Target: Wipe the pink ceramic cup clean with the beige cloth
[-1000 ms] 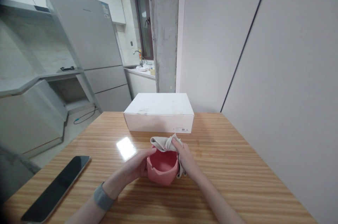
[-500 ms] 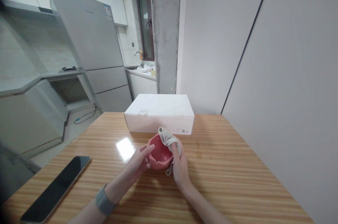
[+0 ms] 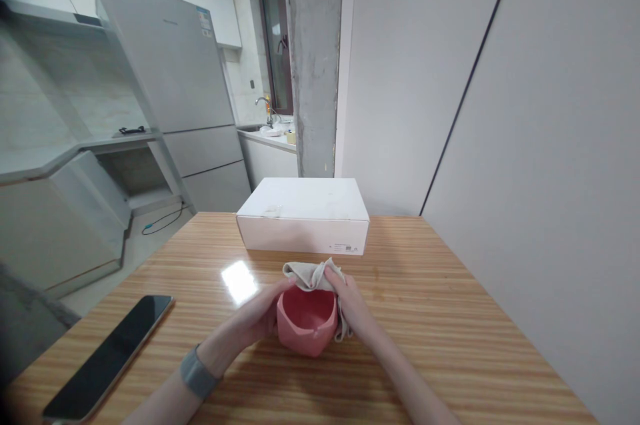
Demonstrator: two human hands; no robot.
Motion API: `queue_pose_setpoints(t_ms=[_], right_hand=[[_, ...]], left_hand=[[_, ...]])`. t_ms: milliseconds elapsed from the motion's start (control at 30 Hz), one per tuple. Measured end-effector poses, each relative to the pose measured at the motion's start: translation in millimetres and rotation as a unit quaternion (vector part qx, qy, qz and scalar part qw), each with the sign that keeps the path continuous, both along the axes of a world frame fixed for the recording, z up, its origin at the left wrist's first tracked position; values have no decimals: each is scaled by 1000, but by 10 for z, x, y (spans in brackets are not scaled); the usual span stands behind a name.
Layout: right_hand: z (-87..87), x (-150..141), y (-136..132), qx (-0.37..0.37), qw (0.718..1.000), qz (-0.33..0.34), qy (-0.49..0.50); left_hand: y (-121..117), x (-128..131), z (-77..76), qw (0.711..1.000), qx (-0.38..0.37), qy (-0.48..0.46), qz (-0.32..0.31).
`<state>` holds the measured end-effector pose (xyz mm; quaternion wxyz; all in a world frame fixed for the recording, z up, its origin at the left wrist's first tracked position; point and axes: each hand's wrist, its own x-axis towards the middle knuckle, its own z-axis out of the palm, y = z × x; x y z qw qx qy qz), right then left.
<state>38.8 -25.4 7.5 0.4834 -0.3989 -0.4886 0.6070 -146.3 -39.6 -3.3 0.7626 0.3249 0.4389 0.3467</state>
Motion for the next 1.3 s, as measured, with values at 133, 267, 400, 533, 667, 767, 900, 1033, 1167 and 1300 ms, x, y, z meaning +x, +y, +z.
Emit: queue_pose_setpoints(t_ms=[133,267,400,533,667,767,900,1033,1167,1300], right_hand=[[-2,-38,-15,13,1000,-23,-2],[-9,-191,-139,48,995,-83,14],[-77,-338,-233,90,981,-170,26],[-137,-273,-148,68,982,-178,21],[-108,-58,0,1,993,-115,22],[-38,38,37,-9,998,-56,5],[35,43,17,-4,1000,-7,-16],[40,44,26,3,1000,-4,-6],[30,79,53,4,1000,-22,-7],[27,20,14,22,997,-67,-21]], left_hand=[[19,32,0,999,19,15,34],[47,48,-13,996,47,3,81],[46,72,-19,990,63,-14,129],[20,71,31,992,63,-66,87],[16,23,63,997,1,-76,-1],[17,-28,32,992,-3,-99,-74],[15,-77,-20,990,0,-90,-111],[5,-60,-13,992,20,-87,-84],[-14,-10,21,995,35,-79,-41],[-25,34,31,996,52,-75,2]])
